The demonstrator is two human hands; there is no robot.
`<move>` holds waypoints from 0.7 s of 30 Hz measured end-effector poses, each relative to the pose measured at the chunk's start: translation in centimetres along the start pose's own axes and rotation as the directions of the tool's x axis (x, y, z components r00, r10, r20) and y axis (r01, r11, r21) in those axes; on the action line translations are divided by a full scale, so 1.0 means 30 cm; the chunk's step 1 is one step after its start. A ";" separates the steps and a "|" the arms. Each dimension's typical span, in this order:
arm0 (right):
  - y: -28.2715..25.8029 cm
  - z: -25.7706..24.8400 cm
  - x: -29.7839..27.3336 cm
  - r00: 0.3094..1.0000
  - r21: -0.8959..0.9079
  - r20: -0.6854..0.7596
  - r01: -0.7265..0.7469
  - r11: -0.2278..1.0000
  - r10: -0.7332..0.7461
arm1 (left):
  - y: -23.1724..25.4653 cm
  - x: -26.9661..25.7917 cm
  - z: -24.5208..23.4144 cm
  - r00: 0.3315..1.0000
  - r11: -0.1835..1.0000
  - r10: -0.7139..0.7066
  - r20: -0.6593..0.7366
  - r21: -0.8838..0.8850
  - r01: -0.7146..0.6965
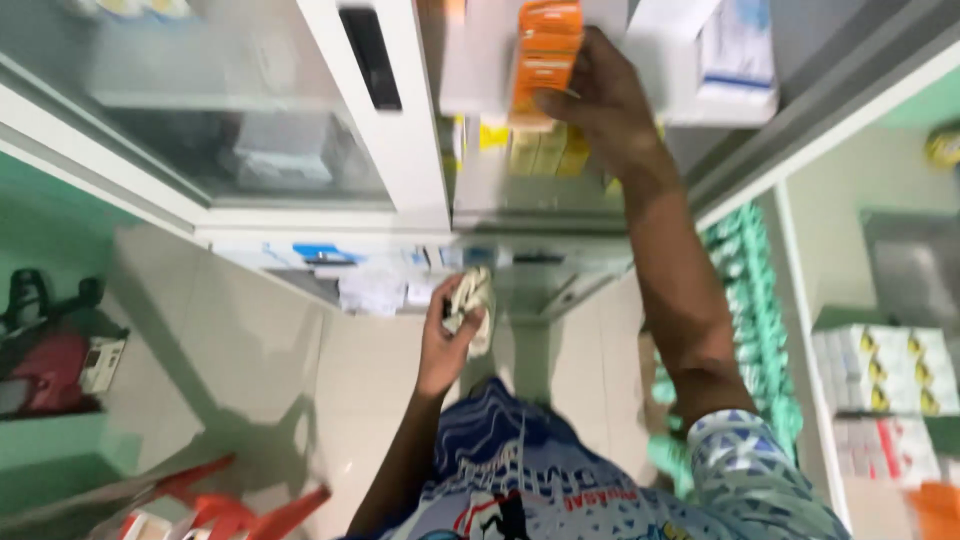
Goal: The person wipes an orange box with a cloth while standing in a room. They then place the box into a glass-fronted cabinet and retrieve another one to continue wiping.
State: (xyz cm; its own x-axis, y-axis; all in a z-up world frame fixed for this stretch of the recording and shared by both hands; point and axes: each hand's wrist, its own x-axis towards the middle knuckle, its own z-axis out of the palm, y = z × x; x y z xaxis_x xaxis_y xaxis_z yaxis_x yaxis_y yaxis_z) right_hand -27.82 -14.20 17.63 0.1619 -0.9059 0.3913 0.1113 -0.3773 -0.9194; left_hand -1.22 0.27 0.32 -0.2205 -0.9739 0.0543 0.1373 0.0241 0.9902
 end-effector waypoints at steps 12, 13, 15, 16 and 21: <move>0.497 -0.171 0.436 0.981 0.040 0.070 0.177 0.983 -0.179 | -0.522 0.007 0.027 1.000 0.953 0.016 0.000 -0.301 -0.015; 0.469 -0.148 0.437 0.977 0.038 0.078 0.197 0.980 -0.199 | -0.466 0.012 0.037 0.999 0.954 0.037 -0.002 -0.298 -0.036; 0.431 -0.103 0.415 0.995 -0.388 -0.062 0.045 0.920 -0.074 | -0.365 -0.006 0.065 0.993 0.960 -0.117 -0.004 -0.258 0.112; 0.409 -0.086 0.414 0.995 -0.391 -0.056 0.052 0.919 -0.081 | -0.317 -0.005 0.074 0.994 0.960 -0.109 -0.006 -0.259 0.104; 0.447 -0.085 0.461 0.989 -0.667 -0.042 0.078 0.741 -0.142 | -0.249 0.004 0.090 0.977 0.957 -0.211 -0.001 -0.202 0.206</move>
State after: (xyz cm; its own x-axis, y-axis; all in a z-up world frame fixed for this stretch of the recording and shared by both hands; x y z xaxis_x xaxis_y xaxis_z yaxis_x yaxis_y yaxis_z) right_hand -26.59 -32.27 10.61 0.1036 -0.8506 0.5155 -0.5584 -0.4787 -0.6775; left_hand -4.89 0.59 -6.73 -0.2433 -0.9573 -0.1560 0.2811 -0.2236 0.9333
